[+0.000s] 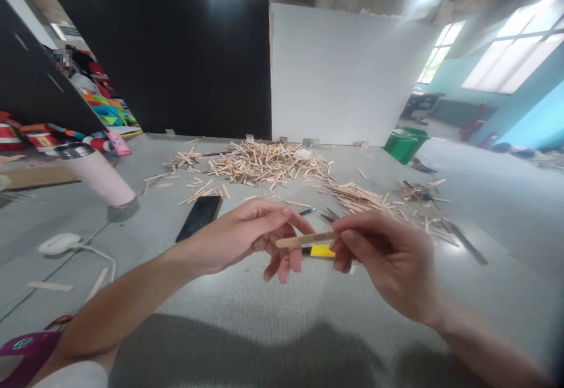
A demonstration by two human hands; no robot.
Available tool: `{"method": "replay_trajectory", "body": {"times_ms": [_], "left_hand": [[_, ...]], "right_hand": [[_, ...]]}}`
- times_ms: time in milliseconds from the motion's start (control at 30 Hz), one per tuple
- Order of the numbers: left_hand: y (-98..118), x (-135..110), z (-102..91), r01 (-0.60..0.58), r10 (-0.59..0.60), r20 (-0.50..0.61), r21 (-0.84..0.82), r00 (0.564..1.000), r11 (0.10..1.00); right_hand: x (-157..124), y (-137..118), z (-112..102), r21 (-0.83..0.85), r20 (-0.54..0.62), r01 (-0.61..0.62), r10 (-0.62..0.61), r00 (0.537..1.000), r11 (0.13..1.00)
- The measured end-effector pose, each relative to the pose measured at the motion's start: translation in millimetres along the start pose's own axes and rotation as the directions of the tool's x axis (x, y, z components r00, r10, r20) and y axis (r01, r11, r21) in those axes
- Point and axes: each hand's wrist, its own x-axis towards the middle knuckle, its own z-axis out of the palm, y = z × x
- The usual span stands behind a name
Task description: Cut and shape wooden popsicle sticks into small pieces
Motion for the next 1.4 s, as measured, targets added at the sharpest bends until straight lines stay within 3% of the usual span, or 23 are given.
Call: {"method": "replay_trajectory", "body": {"times_ms": [67, 133, 233, 333, 433, 533, 667, 867, 1100, 1233, 1400], "left_hand": [[3, -1, -0.8, 0.007, -0.010, 0.034, 0.083, 0.999, 0.997], [4, -3, -0.8, -0.007, -0.002, 0.071, 0.134, 0.997, 0.991], [4, -6, 0.9, -0.033, 0.021, 0.058, 0.215, 0.998, 0.976], [6, -10, 4.6, -0.084, 0.099, -0.016, 0.404, 0.995, 0.911], [8, -15, 8.7, -0.160, 0.207, -0.006, 0.614, 0.978, 0.773], [5, -20, 11.6, -0.231, 0.325, 0.051, 0.807, 0.944, 0.544], [-2, -23, 12.9, -0.255, 0.398, 0.127, 0.923, 0.909, 0.288], [-14, -24, 12.5, -0.238, 0.383, 0.178, 0.964, 0.906, 0.115], [-19, -20, 11.9, -0.196, 0.316, 0.199, 0.980, 0.928, -0.041], [-20, -17, 13.6, -0.197, 0.322, 0.197, 0.980, 0.926, -0.033], [-17, -11, 12.9, -0.135, 0.274, 0.083, 0.975, 0.958, 0.176]], "right_hand": [[-1, -1, -3, -0.116, 0.078, 0.191, -0.183, 0.980, 0.975], [-2, 0, -7, -0.189, 0.183, 0.349, -0.316, 0.931, 0.918], [-7, 2, -11, -0.218, 0.269, 0.412, -0.352, 0.897, 0.885], [-10, 4, -13, -0.235, 0.310, 0.429, -0.351, 0.884, 0.872], [-12, 6, -13, -0.262, 0.332, 0.446, -0.354, 0.874, 0.856], [-11, 7, -14, -0.317, 0.357, 0.467, -0.352, 0.865, 0.826], [-11, 7, -14, -0.383, 0.382, 0.487, -0.346, 0.857, 0.785], [-12, 9, -15, -0.398, 0.415, 0.493, -0.327, 0.849, 0.774], [-11, 9, -15, -0.394, 0.485, 0.542, -0.333, 0.809, 0.742], [-10, 8, -15, -0.430, 0.505, 0.558, -0.323, 0.800, 0.710], [-7, 7, -12, -0.448, 0.518, 0.579, -0.330, 0.789, 0.681]]}}
